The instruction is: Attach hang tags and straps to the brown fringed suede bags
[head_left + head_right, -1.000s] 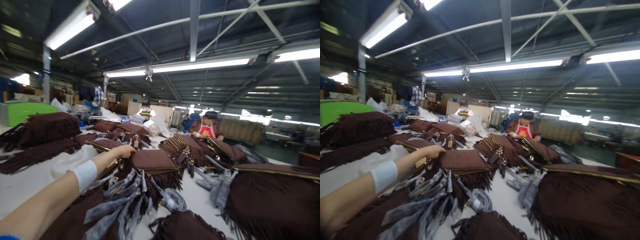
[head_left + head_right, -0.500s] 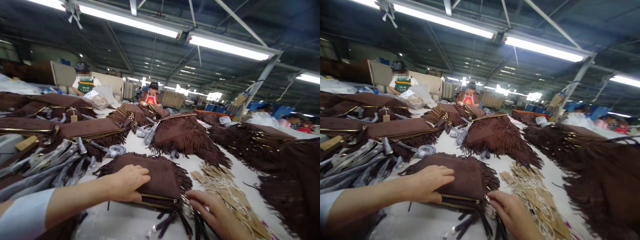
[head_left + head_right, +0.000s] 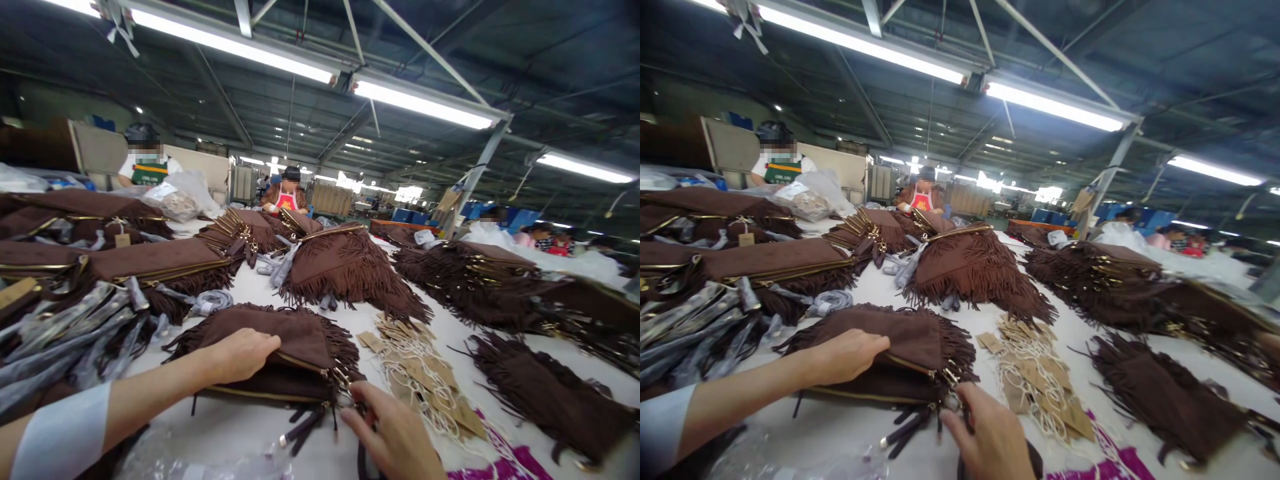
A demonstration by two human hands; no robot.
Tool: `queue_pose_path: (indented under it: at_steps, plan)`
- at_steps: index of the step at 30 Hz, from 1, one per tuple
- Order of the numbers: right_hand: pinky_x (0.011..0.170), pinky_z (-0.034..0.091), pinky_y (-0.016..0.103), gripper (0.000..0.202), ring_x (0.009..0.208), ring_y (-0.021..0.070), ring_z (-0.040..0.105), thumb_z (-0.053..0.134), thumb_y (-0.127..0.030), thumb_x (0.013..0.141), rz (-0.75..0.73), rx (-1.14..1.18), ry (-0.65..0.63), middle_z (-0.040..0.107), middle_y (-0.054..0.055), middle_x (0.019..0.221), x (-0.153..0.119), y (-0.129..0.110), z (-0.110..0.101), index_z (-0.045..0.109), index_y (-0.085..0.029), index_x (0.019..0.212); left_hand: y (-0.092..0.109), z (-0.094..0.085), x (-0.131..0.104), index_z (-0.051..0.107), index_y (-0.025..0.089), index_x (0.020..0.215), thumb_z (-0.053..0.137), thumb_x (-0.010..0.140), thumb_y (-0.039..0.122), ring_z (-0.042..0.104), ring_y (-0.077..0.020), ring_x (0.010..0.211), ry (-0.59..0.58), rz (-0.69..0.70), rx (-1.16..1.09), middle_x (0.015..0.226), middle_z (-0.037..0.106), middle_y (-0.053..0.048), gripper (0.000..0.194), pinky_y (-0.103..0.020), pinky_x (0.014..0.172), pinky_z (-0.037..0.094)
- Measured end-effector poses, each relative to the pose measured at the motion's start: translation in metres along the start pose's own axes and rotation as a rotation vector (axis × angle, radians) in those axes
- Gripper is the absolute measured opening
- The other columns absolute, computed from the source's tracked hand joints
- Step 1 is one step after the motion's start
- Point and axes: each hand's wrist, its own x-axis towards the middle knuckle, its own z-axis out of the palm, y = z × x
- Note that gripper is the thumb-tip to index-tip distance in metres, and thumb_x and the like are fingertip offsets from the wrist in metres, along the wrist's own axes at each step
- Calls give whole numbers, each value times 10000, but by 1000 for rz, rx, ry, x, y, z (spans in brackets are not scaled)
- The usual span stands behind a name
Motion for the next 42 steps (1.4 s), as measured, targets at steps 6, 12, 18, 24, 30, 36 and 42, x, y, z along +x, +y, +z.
queue_pose_path:
  at_steps: [6,12,18,24,30,36,42]
  plan:
    - [873,513,333,512,1058,229,616,374,-142,887,-155,-15,118,596,129,1226,34,-10,23,433,-182,1394,-1,-2,1,566,178,913,423,835,32,699,-260,836,-2,-21,-33,912,722,-80,219,-336,710,521]
    - [868,454,399,630,959,266,600,454,-5,723,-343,-273,15,665,108,1047,62,-7,12,534,-174,1324,4,-5,1,557,184,930,412,823,43,674,-257,847,11,-82,-73,935,701,-76,229,-356,726,504]
    - [772,446,312,304,872,220,624,427,-38,847,-339,-240,3,686,73,919,76,-4,19,642,-171,1015,57,0,23,541,186,1084,581,850,254,567,-244,894,322,187,41,1043,607,-96,247,-358,715,451]
    - [718,436,266,191,828,199,630,485,-73,830,-359,-240,-63,688,52,866,77,7,20,642,-181,842,68,13,61,595,176,795,478,956,194,515,-178,792,457,501,137,906,613,-63,200,-324,655,399]
    - [777,451,290,299,902,199,653,464,-77,849,-359,-263,-96,707,12,918,80,19,17,665,-244,993,12,-6,-4,567,203,793,499,943,186,500,-182,781,221,569,76,865,607,-39,166,-333,672,401]
    - [816,510,398,449,940,273,662,417,-42,752,-326,-273,-97,717,118,1019,83,39,10,675,-170,1097,-71,-17,-113,631,229,913,454,851,39,540,-204,896,33,177,-114,977,628,-67,267,-314,822,417]
    - [742,517,330,313,865,228,660,388,-195,904,-456,-75,-35,690,74,1010,52,-33,7,644,-260,1071,-25,-22,-140,602,199,1080,430,808,-36,548,-172,1036,87,-31,-355,1112,604,-60,399,-268,915,432]
